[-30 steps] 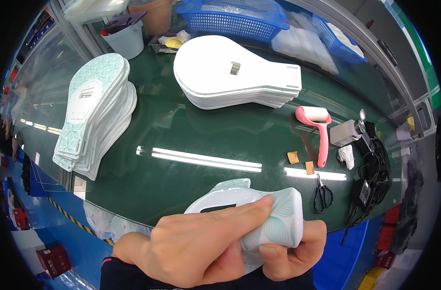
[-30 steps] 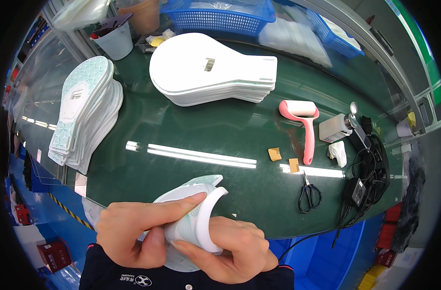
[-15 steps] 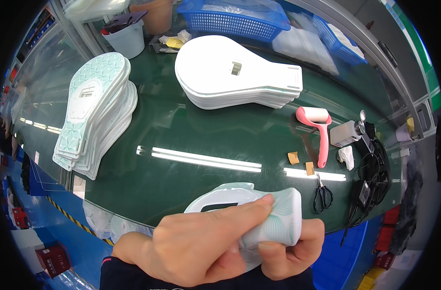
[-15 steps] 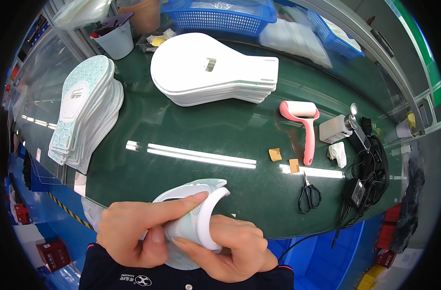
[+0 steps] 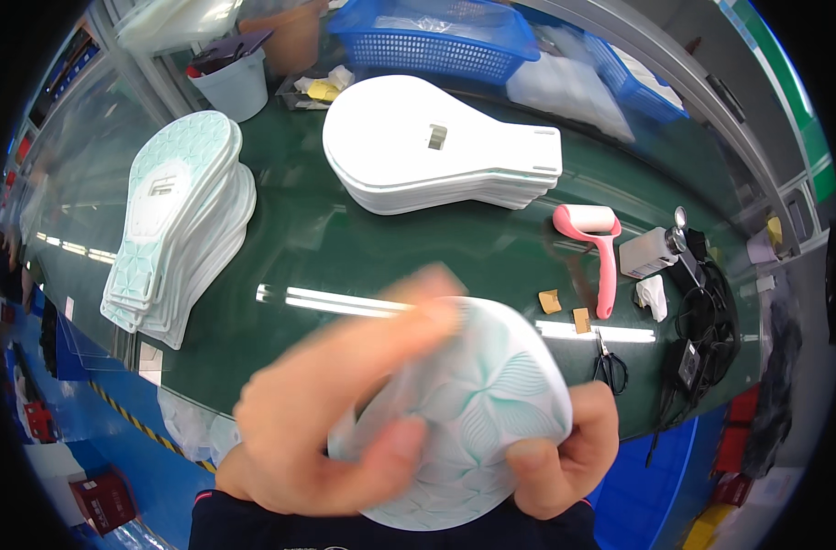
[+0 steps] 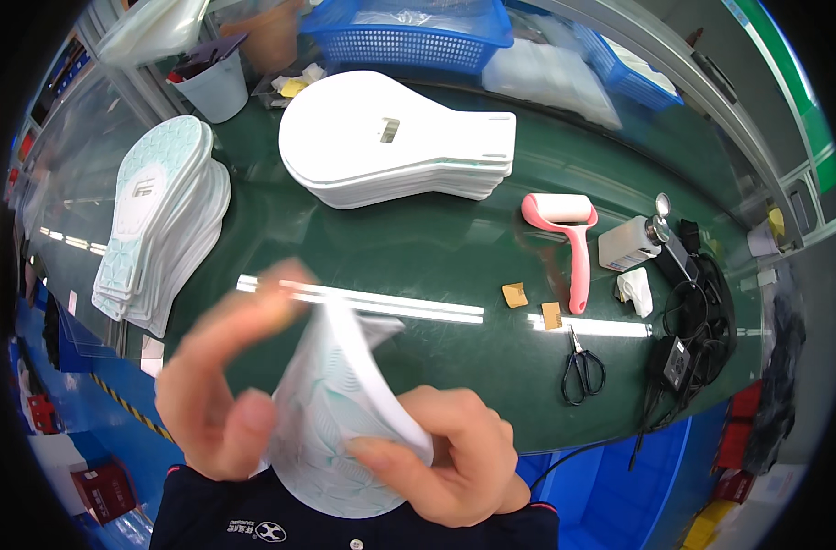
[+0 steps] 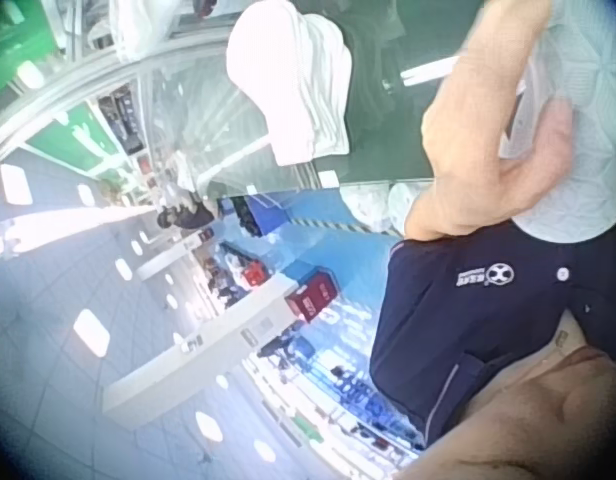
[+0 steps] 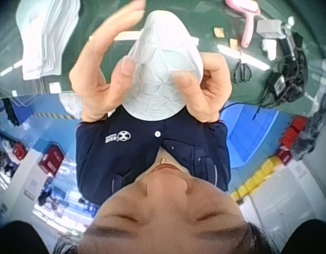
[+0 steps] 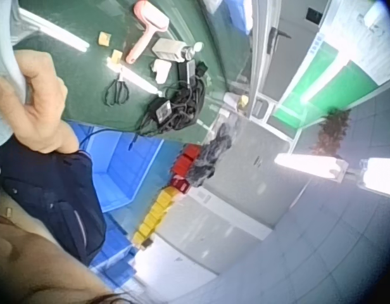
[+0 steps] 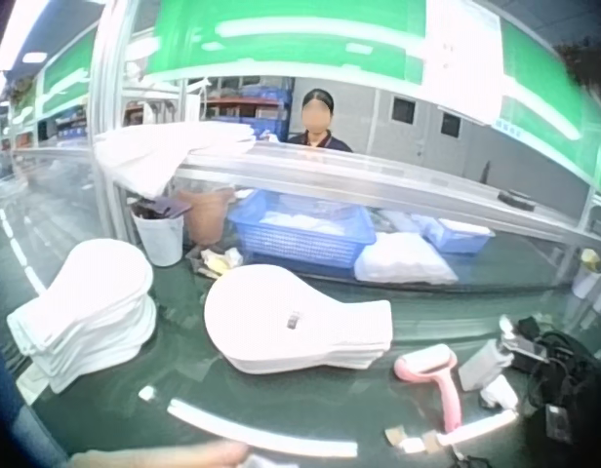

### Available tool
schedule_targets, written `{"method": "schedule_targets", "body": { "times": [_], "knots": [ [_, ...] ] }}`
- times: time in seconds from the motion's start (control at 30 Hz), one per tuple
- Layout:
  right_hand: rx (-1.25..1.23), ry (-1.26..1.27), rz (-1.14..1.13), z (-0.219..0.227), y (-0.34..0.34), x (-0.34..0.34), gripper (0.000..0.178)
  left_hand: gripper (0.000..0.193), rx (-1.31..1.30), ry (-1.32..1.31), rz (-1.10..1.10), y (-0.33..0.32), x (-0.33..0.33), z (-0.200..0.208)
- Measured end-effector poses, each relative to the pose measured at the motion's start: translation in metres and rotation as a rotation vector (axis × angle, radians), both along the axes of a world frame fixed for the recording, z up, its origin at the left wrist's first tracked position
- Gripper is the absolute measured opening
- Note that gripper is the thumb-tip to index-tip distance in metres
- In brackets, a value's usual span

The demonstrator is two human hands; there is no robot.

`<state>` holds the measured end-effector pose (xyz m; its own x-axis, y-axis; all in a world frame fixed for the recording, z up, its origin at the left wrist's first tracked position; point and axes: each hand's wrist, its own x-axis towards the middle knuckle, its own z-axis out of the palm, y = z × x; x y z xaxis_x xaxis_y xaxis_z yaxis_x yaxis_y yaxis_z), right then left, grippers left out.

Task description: Inspecting and assembling patterned plastic protective components at a factory workbench.

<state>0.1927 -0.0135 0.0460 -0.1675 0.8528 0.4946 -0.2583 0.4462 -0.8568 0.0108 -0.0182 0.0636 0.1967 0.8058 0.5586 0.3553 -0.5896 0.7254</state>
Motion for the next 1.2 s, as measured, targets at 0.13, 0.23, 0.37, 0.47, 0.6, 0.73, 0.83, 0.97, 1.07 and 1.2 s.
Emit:
{"method": "schedule_targets", "body": {
  "times": [0.13,0.23,0.37,0.47,0.6,0.73,0.83,0.97,1.07,1.2],
  "knots": [
    [-0.152,0.108,0.139,0.004,0.011,0.005,0.021,0.068,-0.229,-0.376,0.303,0.008,0.003,-0.008],
    [-0.166,-0.027,0.237,0.018,0.018,0.01,0.022,0.056,-0.578,-0.444,0.14,-0.006,-0.017,-0.004],
    [-0.267,-0.124,0.313,0.027,0.024,0.011,0.021,0.05,-0.597,-0.617,-0.116,-0.024,-0.021,-0.01],
    [-0.258,-0.211,0.342,0.039,0.027,0.012,0.023,0.042,-0.505,-0.363,-0.231,-0.027,-0.019,-0.004],
    [-0.275,-0.174,0.466,0.041,0.034,0.013,0.019,0.027,-0.466,-0.506,-0.152,-0.036,-0.011,-0.013],
    [-0.157,-0.266,0.537,0.051,0.041,0.016,0.02,0.018,-0.43,-0.648,-0.203,-0.04,-0.012,-0.014],
    [-0.095,-0.284,0.559,0.05,0.043,0.015,0.02,0.018,-0.487,-0.591,-0.261,-0.037,-0.017,-0.01],
    [-0.077,-0.285,0.563,0.051,0.043,0.014,0.021,0.019,-0.483,-0.545,-0.289,-0.037,-0.019,-0.008],
    [-0.11,-0.27,0.551,0.049,0.041,0.013,0.02,0.019,-0.529,-0.534,-0.3,-0.039,-0.021,-0.009],
    [-0.126,-0.267,0.564,0.048,0.039,0.013,0.02,0.019,-0.532,-0.54,-0.27,-0.042,-0.018,-0.011]
  ]
}}
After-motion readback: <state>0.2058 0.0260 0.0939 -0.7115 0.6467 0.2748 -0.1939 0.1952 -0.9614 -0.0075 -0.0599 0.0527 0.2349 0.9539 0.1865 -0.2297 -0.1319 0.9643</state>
